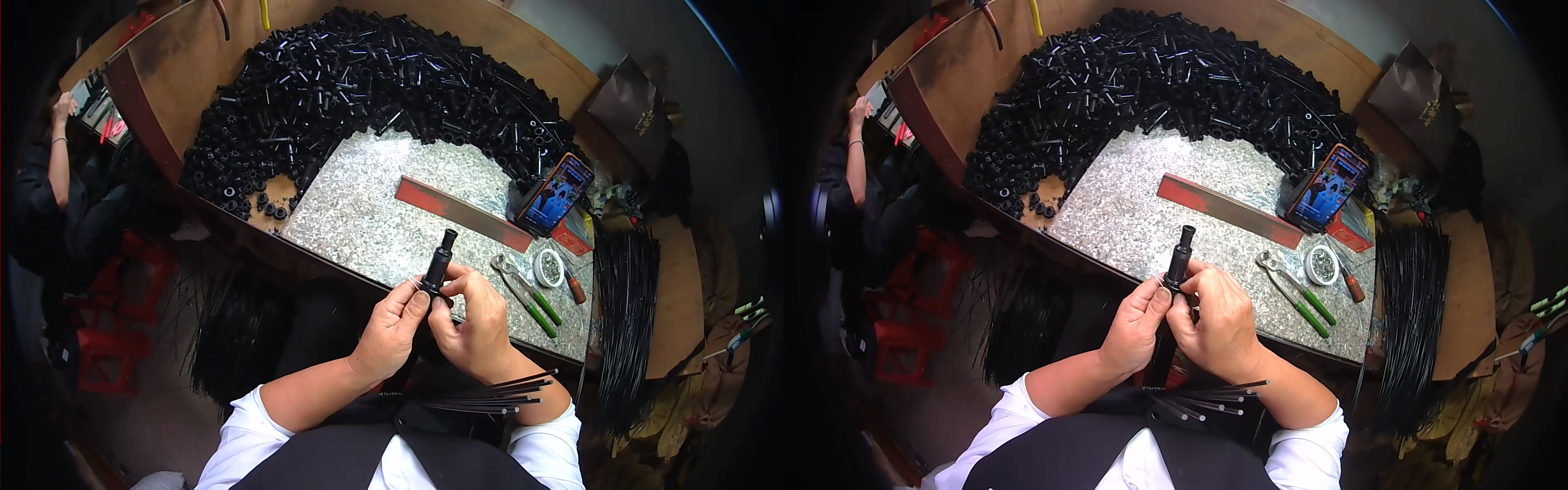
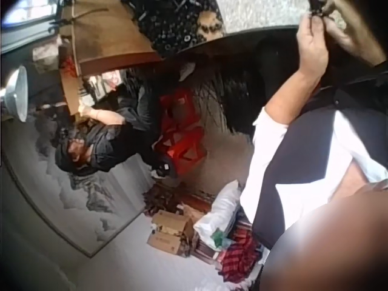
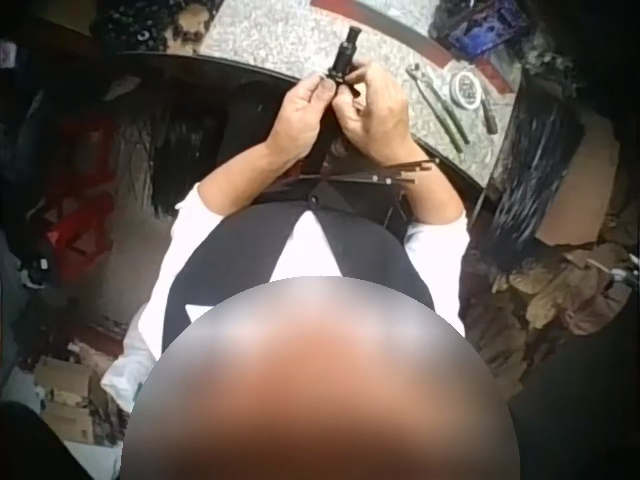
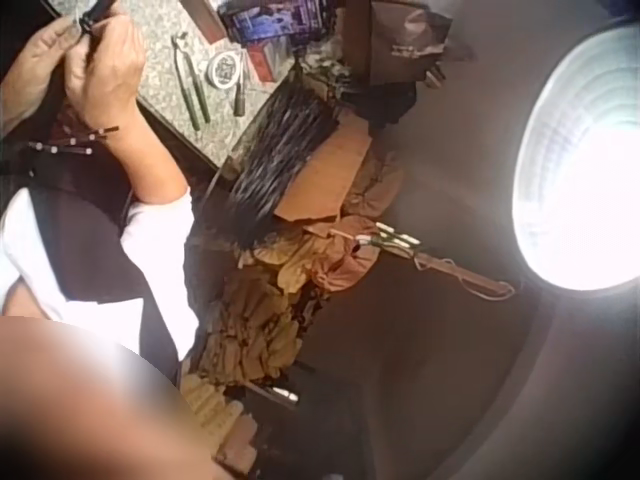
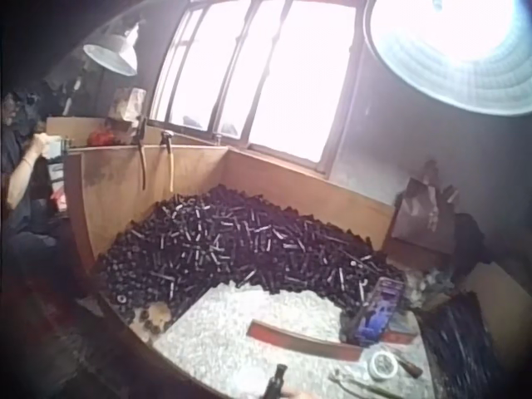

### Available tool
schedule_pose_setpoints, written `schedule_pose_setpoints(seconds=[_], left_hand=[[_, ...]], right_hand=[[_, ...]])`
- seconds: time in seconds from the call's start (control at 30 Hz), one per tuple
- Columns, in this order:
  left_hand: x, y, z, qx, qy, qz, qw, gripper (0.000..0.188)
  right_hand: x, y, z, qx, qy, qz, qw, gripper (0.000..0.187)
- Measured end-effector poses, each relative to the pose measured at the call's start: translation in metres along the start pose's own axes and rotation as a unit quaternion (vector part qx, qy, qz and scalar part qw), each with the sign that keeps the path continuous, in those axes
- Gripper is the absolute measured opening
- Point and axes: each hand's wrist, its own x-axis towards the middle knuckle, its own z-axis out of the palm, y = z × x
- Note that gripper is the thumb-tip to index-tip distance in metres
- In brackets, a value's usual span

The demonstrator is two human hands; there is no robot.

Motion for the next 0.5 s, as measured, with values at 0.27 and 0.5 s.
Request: schedule_pose_setpoints(seconds=[0.27, 0.5], left_hand=[[-0.0007, -0.0032, -0.0005, 0.004, 0.01, 0.009, 1.0, 0.033], [-0.002, 0.0042, -0.0026, -0.028, -0.026, -0.029, 0.999, 0.032]], right_hand=[[-0.0011, 0.0004, 0.0017, 0.018, -0.003, -0.002, 1.0, 0.022], [-0.0019, 0.0054, 0.0001, 0.077, -0.033, 0.031, 0.996, 0.019]])
